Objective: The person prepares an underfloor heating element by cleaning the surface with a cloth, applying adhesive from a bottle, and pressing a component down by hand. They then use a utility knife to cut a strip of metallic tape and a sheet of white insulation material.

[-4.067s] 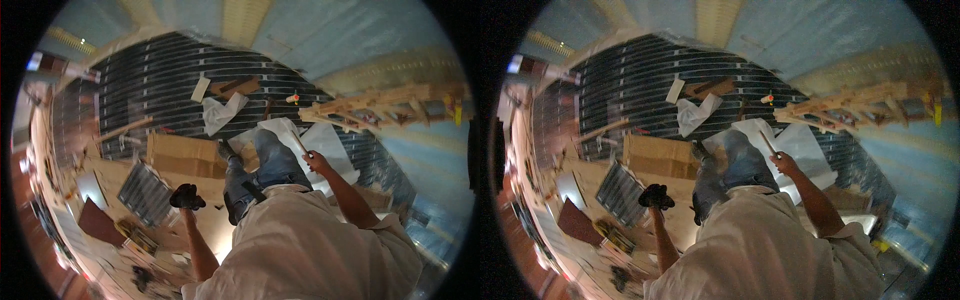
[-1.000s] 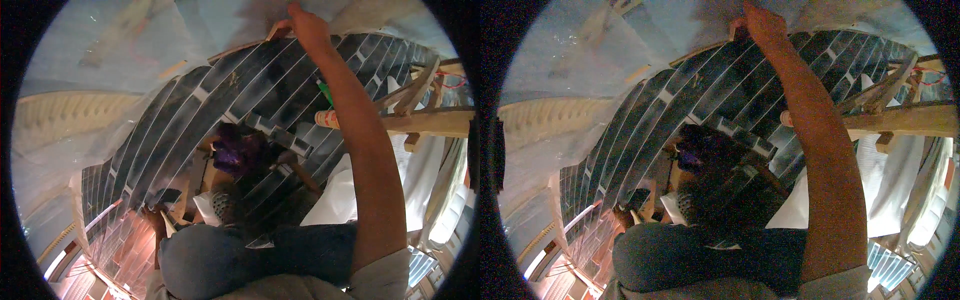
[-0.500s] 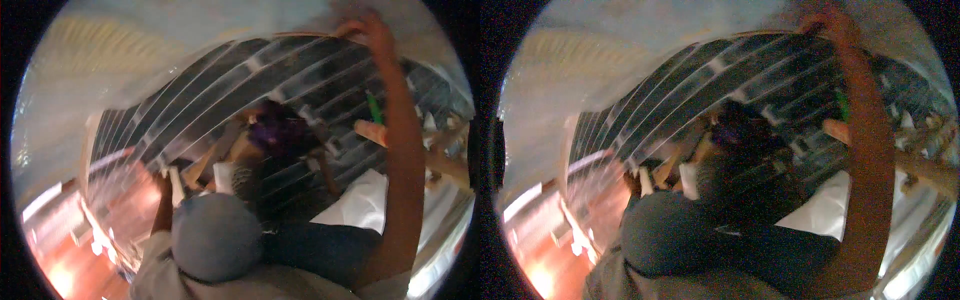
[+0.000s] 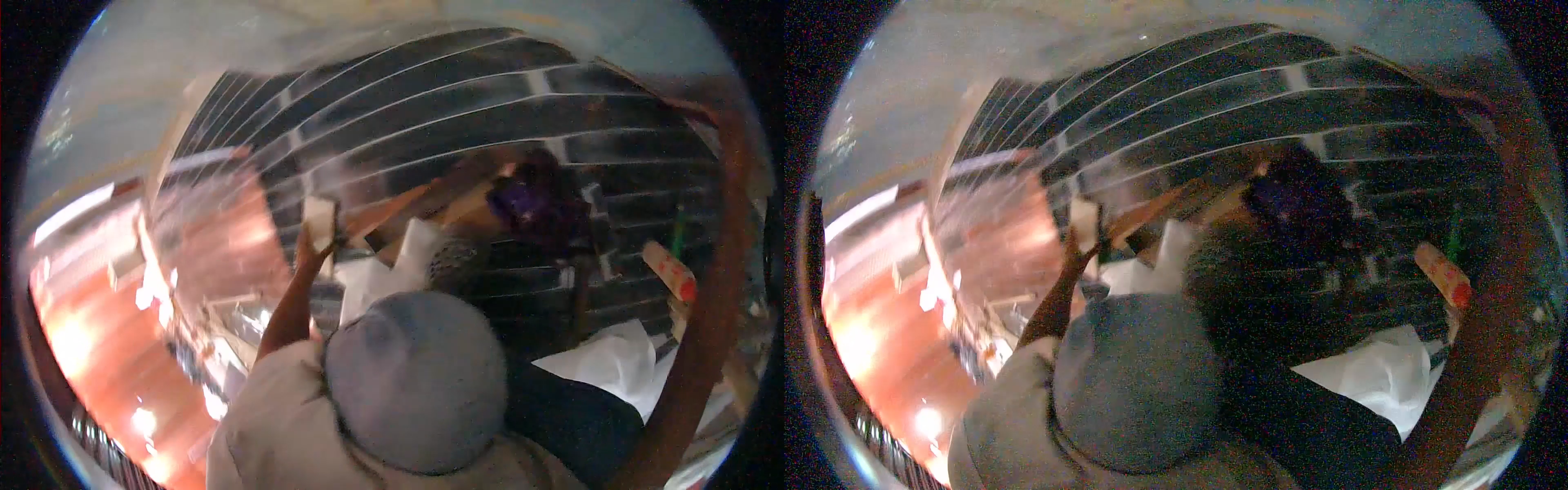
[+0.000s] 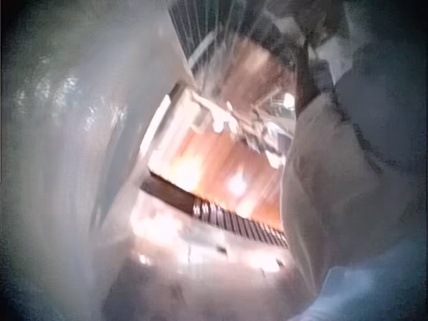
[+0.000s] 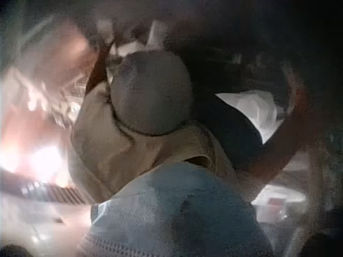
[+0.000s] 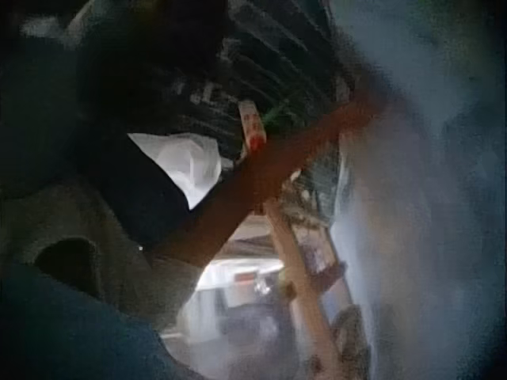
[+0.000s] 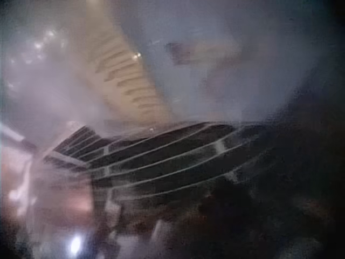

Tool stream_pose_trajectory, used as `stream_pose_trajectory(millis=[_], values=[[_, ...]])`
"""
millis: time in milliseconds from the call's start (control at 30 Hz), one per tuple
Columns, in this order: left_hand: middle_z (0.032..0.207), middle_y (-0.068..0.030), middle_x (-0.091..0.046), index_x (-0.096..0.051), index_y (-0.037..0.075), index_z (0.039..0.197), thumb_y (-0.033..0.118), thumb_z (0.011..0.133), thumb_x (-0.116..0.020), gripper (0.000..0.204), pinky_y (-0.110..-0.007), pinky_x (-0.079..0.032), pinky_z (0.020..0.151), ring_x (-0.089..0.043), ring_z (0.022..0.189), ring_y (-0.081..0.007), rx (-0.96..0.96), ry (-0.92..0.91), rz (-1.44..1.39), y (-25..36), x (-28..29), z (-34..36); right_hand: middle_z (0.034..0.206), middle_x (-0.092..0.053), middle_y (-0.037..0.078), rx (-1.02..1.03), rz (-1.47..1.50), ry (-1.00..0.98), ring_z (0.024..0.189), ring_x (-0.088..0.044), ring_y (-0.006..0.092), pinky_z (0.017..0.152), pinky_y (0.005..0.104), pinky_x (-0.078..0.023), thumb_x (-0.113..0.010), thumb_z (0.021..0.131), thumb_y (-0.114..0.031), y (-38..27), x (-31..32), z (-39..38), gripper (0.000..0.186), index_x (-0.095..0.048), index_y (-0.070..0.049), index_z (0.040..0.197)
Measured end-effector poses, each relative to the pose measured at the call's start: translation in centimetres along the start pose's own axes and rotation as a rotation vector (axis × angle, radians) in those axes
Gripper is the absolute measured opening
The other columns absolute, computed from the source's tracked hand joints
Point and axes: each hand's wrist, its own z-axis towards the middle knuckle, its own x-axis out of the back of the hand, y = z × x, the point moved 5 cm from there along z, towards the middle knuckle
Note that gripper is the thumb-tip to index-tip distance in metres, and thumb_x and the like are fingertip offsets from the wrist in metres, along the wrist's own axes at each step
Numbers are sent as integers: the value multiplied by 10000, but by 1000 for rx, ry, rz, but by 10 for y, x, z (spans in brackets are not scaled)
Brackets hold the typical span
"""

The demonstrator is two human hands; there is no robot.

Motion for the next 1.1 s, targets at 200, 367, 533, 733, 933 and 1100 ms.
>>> stream_pose_trajectory(millis=[200, 367, 533, 733, 933, 1100], values=[[1514, -227, -440, -357, 58, 1564, 234, 736, -831, 970, -488, -350, 1160, -418, 1374, -414, -114, 108, -21, 61, 10, -30, 935, -712, 177, 75, -297, 125, 904, -677, 442, 761, 520, -544, -605, 967, -318, -44, 25, 5, 204, -639, -118, 989], [1458, -234, -477, -376, 80, 1566, 109, 712, -802, 955, -516, -371, 1126, -447, 1307, -440, -576, 218, -62, 197, 79, 25, 875, -689, 123, -179, 842, -116, 766, -664, 264, 700, 430, -557, -634, 995, -210, -40, -7, 22, 274, -704, -3, 830], [1241, -283, -554, -458, 111, 1512, 355, 752, -820, 877, -533, -475, 986, -535, 1144, -457, -1097, 52, 127, 495, 37, 71, 906, -719, 152, -35, 535, 223, 793, -690, 287, 707, 465, -568, -660, 941, -188, 38, -12, 13, 201, -727, -19, 854], [1343, -328, -527, -469, 105, 1494, 636, 818, -666, 882, -528, -502, 1000, -530, 1237, -508, -1011, -5, 404, 700, -38, 98, 826, -711, 151, 57, -377, 175, 770, -677, 319, 679, 480, -557, -589, 951, -224, -45, 3, 17, 285, -718, -24, 794], [1342, -330, -540, -535, 69, 1406, 616, 877, -596, 763, -537, -507, 981, -572, 1211, -507, -1154, -25, 626, 773, -92, 138, 753, -660, 166, 4, -169, -63, 688, -633, 328, 643, 498, -531, -629, 919, -241, -50, 1, 25, 275, -686, -40, 740], [1154, -283, -677, -545, 49, 1325, 262, 919, -659, 472, -539, -554, 842, -689, 1054, -429, -1362, -131, 755, 833, -90, 68, 693, -625, 168, 93, -193, 148, 649, -615, 318, 595, 495, -505, -683, 906, -293, -25, 0, 10, 309, -656, -41, 729]])
